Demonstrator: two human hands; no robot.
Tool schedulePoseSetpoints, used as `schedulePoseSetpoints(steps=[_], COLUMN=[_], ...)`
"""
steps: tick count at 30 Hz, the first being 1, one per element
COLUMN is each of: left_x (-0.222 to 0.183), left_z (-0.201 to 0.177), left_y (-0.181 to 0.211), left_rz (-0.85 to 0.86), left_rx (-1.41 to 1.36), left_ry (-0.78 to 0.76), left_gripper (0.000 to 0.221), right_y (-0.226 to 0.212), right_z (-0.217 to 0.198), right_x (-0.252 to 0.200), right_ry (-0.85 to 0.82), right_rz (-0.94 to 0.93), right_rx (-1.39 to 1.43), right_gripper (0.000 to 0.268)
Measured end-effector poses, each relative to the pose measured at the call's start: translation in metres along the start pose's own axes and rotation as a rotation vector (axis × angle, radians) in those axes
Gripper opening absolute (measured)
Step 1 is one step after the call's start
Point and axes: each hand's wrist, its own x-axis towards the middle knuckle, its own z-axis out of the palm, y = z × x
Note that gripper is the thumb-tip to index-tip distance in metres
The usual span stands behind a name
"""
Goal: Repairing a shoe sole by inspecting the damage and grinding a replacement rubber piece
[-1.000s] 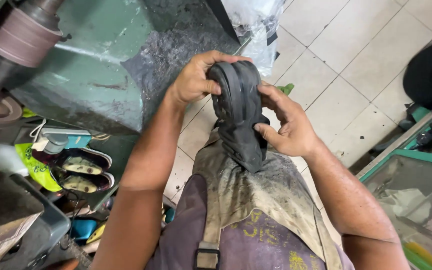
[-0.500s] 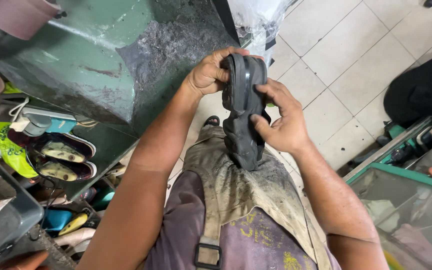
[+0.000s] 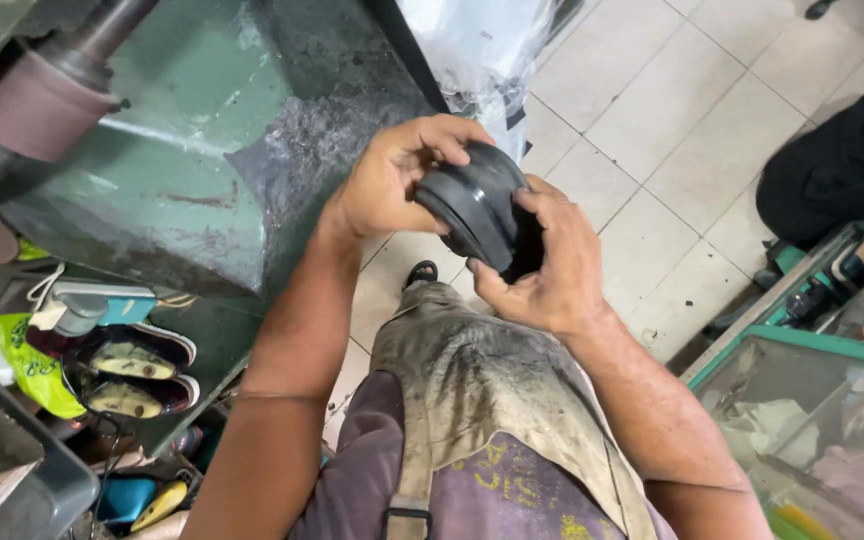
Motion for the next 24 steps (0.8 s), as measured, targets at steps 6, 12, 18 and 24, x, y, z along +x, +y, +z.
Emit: schedulePoseSetpoints(steps=[6,12,18,24], left_x=[0.009,0.013,0.027,0.032], left_z=[0.072,0.131,0.166,0.195], left_y=[0.024,-0.003,-0.021,-0.036], left_rz=[0.047,0.174,0.156,0.096], left_rx=[0.687,0.991,0.897,0.577], left_ry=[0.076,0.031,-0.080,-0.044], left_gripper=[0.051,0.029,0.039,0.058], right_y=[0.028,0.033,0.041,0.043], right_z=[-0.042,-0.081,-0.118,-0.158], right_x=[-0.004,-0.028,-0.053,-0.080], right_ry=[-0.045,-0.026,0.029,0.137], right_rz=[-0.106,-0.104,-0.059,-0.124], right_rx=[0.262,0.226,0.241,0.271], right_gripper=[0.060,0.064,0.054,0.048])
